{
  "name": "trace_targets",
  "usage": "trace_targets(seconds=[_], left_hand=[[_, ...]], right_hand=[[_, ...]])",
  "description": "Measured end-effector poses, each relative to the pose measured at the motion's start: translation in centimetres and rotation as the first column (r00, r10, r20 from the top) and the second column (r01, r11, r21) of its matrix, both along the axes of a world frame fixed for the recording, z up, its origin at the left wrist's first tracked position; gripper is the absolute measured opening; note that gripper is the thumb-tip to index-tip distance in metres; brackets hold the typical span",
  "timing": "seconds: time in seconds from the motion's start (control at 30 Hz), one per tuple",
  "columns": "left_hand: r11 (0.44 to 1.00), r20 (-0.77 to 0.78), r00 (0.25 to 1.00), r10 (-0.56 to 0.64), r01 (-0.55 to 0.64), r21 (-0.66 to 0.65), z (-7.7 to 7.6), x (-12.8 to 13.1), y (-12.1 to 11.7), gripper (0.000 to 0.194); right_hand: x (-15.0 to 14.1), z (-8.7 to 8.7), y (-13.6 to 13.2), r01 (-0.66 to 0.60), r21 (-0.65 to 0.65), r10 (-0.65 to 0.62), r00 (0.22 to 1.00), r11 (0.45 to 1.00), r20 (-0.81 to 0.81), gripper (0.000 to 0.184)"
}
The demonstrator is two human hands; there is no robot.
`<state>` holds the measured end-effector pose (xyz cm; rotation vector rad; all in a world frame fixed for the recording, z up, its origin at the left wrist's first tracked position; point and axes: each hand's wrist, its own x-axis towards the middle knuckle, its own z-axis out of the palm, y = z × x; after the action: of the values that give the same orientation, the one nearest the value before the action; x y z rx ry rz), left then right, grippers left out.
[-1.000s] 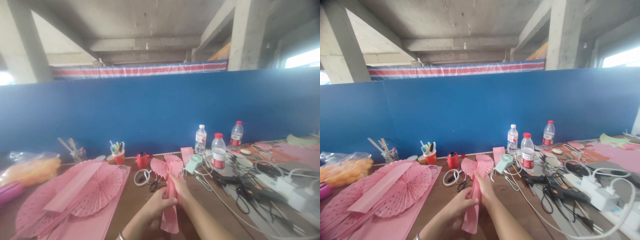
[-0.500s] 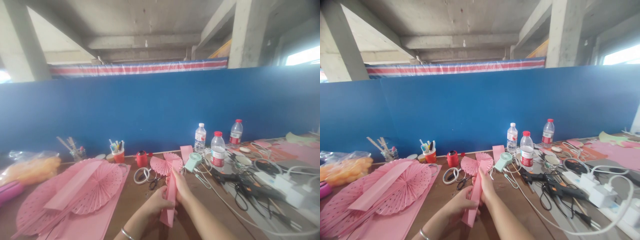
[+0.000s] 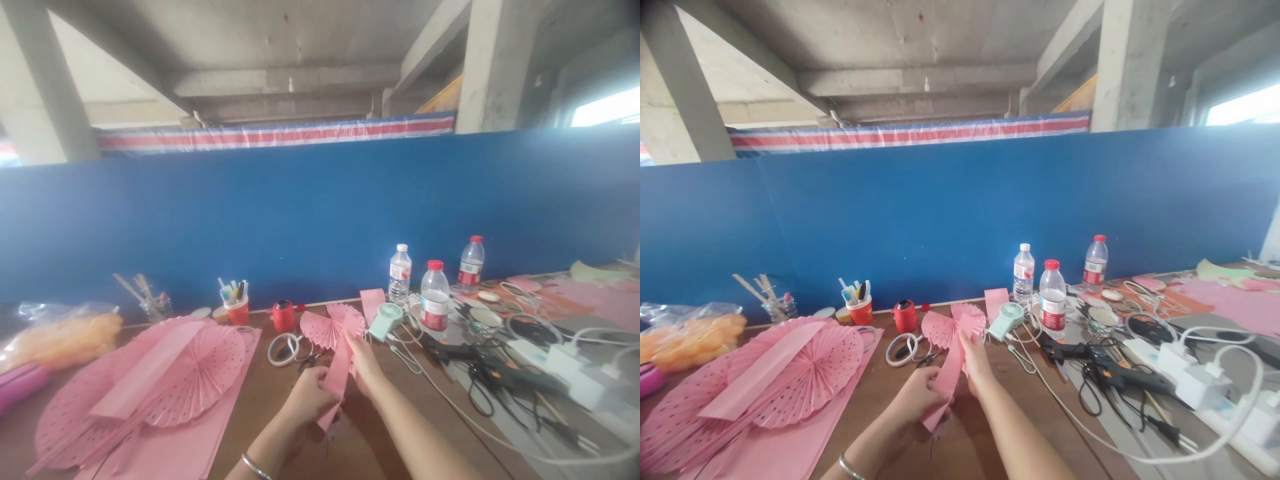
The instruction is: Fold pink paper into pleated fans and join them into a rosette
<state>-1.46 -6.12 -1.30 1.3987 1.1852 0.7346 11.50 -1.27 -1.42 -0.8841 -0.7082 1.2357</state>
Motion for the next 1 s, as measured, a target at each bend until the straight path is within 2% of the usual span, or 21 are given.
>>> trace_targets(seconds=[0.13, 0.23, 0.3, 0.43, 0.53, 0.63, 0.73, 0.9, 1.0], left_hand=[[0.975, -0.168, 0.986, 0.018, 0.019, 0.22, 0.4, -1.1, 0.8, 0.017], [0.942, -0.228, 0.973, 0.032, 0.047, 0.333, 0.8, -1.8, 1.4, 0.017], [0.932, -0.213, 0.975, 0.057, 0.025, 0.363, 1.0, -2.1, 1.8, 0.022], [0.906, -0.123, 0.975, 0.183, -0.119, 0.406, 1.6, -2.8, 2.3, 0.04], [0.873, -0.078, 0.985, 0.153, -0.098, 0.478, 2.0, -3.4, 2.5, 0.044], [0.866, -0.128, 0.985, 0.114, -0.036, 0.499, 2.4, -4.2, 2.8, 0.036], [0.864, -0.151, 0.982, 0.117, -0.026, 0.503, 2.6, -4.9, 3.0, 0.034], [0.855, -0.123, 0.98, 0.153, -0.069, 0.514, 2.5, -6.4, 3.7, 0.036], [0.892, -0.052, 0.986, 0.158, -0.12, 0.436, 1.7, -7.3, 4.4, 0.037]], right_hand=[[0.2, 0.2, -0.3, -0.02, -0.034, 0.017, 0.996, 0.999, -0.09, 0.035], [0.8, 0.0, -0.2, 0.021, -0.026, -0.025, 0.988, 0.999, -0.151, 0.033], [1.3, -0.3, 0.0, 0.062, -0.022, -0.065, 0.98, 0.998, -0.19, 0.032], [2.2, -0.6, 0.3, 0.104, -0.026, -0.107, 0.965, 0.994, -0.24, 0.032], [2.5, -0.4, 0.5, 0.114, -0.004, -0.112, 0.963, 0.993, -0.247, 0.035], [2.8, -0.4, 0.6, 0.118, 0.028, -0.109, 0.969, 0.993, -0.221, 0.04], [3.1, -0.7, 0.7, 0.098, 0.047, -0.089, 0.983, 0.994, -0.16, 0.039], [4.2, -1.1, 0.9, 0.016, 0.087, -0.018, 0.999, 0.996, 0.026, 0.03], [4.8, -1.1, 1.0, 0.006, 0.112, -0.022, 0.99, 0.994, 0.14, 0.028]])
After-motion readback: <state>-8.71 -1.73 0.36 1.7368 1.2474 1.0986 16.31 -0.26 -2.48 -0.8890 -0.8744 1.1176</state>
